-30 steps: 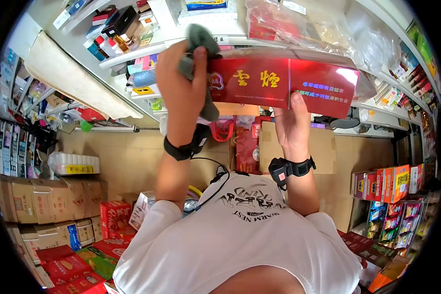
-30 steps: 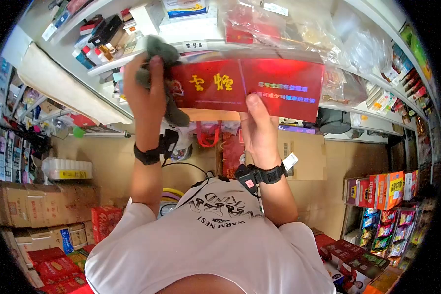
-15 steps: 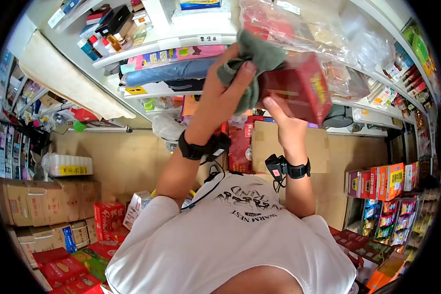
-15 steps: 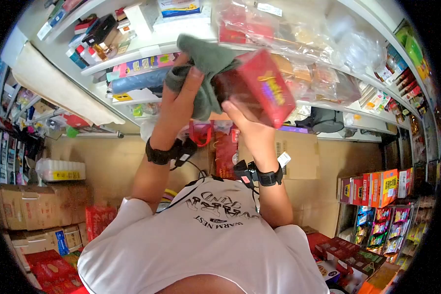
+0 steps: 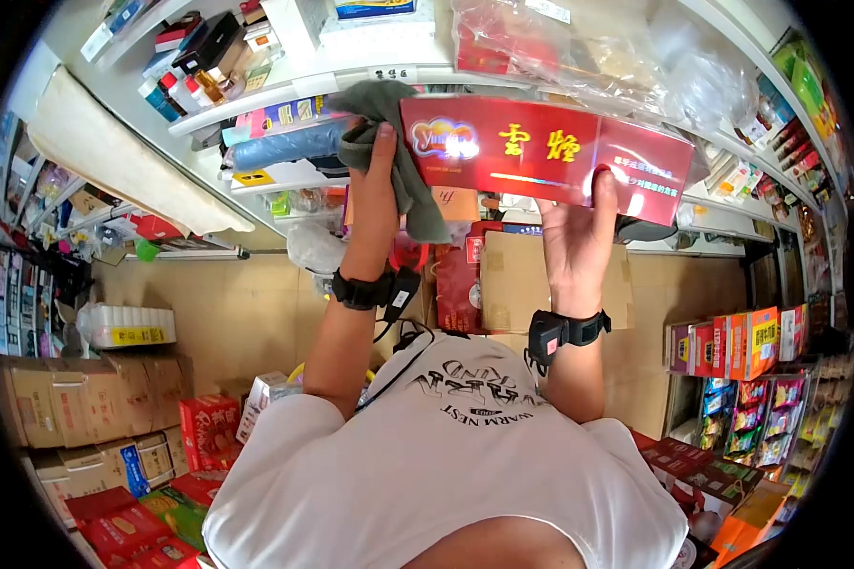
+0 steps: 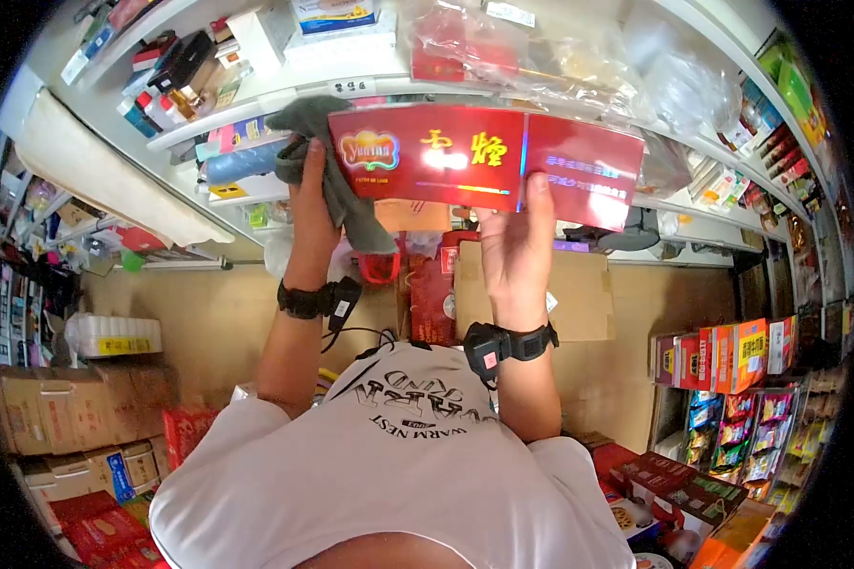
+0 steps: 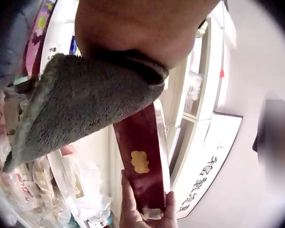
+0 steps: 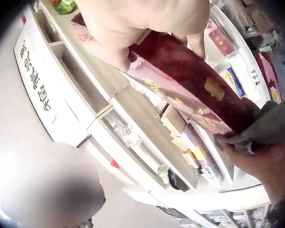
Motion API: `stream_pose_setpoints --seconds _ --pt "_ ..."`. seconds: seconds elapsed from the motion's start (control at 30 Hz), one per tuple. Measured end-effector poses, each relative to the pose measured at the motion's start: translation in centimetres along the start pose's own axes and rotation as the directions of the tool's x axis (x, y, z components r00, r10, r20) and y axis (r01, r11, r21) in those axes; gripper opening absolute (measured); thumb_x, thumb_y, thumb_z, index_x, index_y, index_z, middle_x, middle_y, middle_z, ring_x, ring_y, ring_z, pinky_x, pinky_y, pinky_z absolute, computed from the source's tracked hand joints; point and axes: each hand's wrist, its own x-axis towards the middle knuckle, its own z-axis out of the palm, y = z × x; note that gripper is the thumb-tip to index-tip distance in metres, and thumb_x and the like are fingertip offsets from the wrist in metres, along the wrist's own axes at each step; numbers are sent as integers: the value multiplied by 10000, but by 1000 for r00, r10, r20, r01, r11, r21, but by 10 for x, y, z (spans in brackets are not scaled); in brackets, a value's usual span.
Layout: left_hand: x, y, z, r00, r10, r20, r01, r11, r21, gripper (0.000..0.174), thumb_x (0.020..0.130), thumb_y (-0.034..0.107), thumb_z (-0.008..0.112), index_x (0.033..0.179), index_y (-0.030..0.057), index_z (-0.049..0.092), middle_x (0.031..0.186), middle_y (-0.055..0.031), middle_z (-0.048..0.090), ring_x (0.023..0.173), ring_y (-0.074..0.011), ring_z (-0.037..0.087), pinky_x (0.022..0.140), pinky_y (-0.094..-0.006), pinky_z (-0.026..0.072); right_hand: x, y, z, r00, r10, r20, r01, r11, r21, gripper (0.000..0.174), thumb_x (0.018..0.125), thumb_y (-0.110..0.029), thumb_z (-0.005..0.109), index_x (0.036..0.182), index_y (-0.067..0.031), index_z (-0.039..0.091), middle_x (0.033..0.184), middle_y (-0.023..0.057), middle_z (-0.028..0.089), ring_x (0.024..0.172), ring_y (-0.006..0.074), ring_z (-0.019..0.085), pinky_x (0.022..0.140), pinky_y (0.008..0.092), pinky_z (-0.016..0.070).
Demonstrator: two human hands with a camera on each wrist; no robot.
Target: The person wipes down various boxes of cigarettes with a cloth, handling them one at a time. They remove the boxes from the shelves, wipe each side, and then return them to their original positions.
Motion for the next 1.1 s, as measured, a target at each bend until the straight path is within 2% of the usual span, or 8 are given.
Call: stream_pose_setpoints --seconds 0.07,0.23,0.37,0.4,0.63,0.83,0.93,1.1 --pt "-3 -2 -6 965 -246 94 260 946 -195 408 958 312 620 1245 39 521 1096 -27 590 921 -99 571 758 -263 494 4 0 -3 1000 -3 -14 4 998 58 361 978 -305 581 1252 -78 521 1281 85 578 1145 252 588 988 455 499" --pt "-10 3 -6 968 -186 171 227 937 -267 452 927 313 659 1252 29 524 1129 -44 601 992 -122 584 831 -284 501 7 -4 3 997 62 44 -65 996 61 413 976 -349 576 1279 -76 508 1294 93 569 1155 258 585 991 455 500" --pt "-18 22 -6 975 -118 190 137 987 -89 465 910 269 684 1268 26 515 1159 -42 596 1015 -124 577 875 -288 487 9 -1 3 997 74 -11 -73 995 71 448 977 -376 565 1295 -68 498 1289 97 577 1162 246 586 989 450 502" --pt "-18 26 -8 968 -149 201 143 989 41 472 904 252 693 1273 22 510 1170 -44 592 1025 -125 574 891 -290 482 8 -3 2 997 79 -2 -79 996 47 465 976 -389 561 1301 -63 492 1284 98 583 1164 237 587 991 448 500" --pt "-15 31 -16 972 -118 205 142 984 -108 565 860 172 725 1338 31 459 1181 -52 583 1032 -127 574 906 -297 477 -2 -12 10 998 55 23 -49 977 -206 477 973 -412 555 1289 -58 508 1260 85 598 1149 218 602 960 433 524" --pt "-16 43 -27 974 -38 222 22 997 71 551 833 177 737 1303 23 493 1161 -43 584 1010 -125 561 895 -291 464 -1 -19 17 997 78 -22 -81 937 -340 484 978 -445 525 1237 -37 543 1216 84 608 1112 197 613 871 385 552" --pt "-22 55 -19 979 11 203 -16 1000 22 499 827 182 740 1253 21 538 1129 -41 597 999 -127 558 891 -289 456 2 -18 14 996 90 -11 -88 927 -363 489 979 -440 527 1245 -31 539 1223 90 607 1103 199 615 890 388 536" --pt "-34 79 -16 992 -19 128 14 999 38 357 836 139 717 1150 20 594 1029 -20 633 901 -96 574 820 -254 471 5 -14 9 1000 -19 -18 16 987 -157 513 980 -436 541 1367 -112 447 1306 48 568 1172 192 573 951 389 497"
